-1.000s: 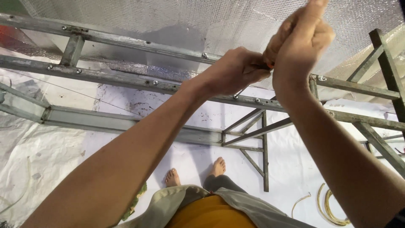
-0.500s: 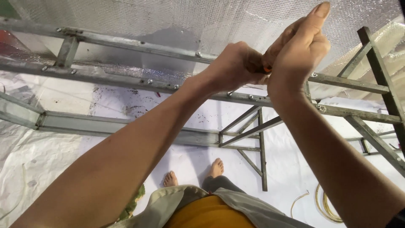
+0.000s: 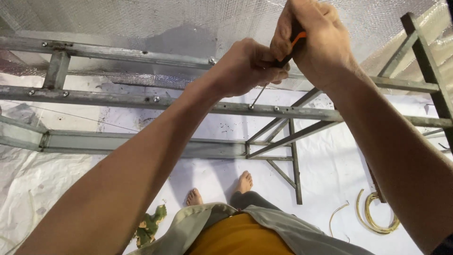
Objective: Assembling a metal frame structure, possibly for a toy car, by tightening screws with a screwdriver.
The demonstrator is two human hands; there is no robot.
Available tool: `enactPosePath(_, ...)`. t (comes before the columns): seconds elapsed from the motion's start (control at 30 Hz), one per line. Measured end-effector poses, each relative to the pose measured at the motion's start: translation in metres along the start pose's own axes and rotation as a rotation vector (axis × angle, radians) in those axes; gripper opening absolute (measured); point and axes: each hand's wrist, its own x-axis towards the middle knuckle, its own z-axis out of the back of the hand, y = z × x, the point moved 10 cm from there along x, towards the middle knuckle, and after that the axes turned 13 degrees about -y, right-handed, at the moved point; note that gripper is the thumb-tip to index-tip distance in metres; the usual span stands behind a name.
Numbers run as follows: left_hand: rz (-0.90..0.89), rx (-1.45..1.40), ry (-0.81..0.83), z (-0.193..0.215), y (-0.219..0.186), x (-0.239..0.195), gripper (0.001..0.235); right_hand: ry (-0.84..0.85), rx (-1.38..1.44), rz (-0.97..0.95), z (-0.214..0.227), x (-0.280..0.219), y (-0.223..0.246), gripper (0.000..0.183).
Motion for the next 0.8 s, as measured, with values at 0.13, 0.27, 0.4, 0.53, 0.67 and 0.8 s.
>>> enactPosePath(0.13,0.117,-0.338,-0.049,0.006,0.012,-0.014,0.022,0.024,0.065,0.1,-0.015,-0.009,-0.004,0.048)
enactPosePath(0.27,0.212,0.331,0.074,0.01,0.032,-0.056,0.05,-0.145,0.056,0.253,-0.019,-0.031,0.009,0.051)
enactPosePath(0.4,0.543,0.942,0.241,0.009,0.111,-0.08,0.032,-0.151,0.096,0.29,-0.026,-0.017,0.004,0.048)
enactPosePath(0.53,0.336,1.066,0.206,0.006,0.133,-0.078,0.03,-0.361,0.088,0.284,0.007,-0.007,-0.004,0.04)
enactPosePath(0.67,0.293,1.063,0.19,0.004,0.129,-0.076,0.028,-0.659,0.15,0.27,0.021,-0.03,0.005,0.047)
enactPosePath(0.8,0.281,1.08,0.182,0.005,0.128,-0.077,0.03,-0.873,0.02,0.401,0.06,-0.032,-0.004,0.039)
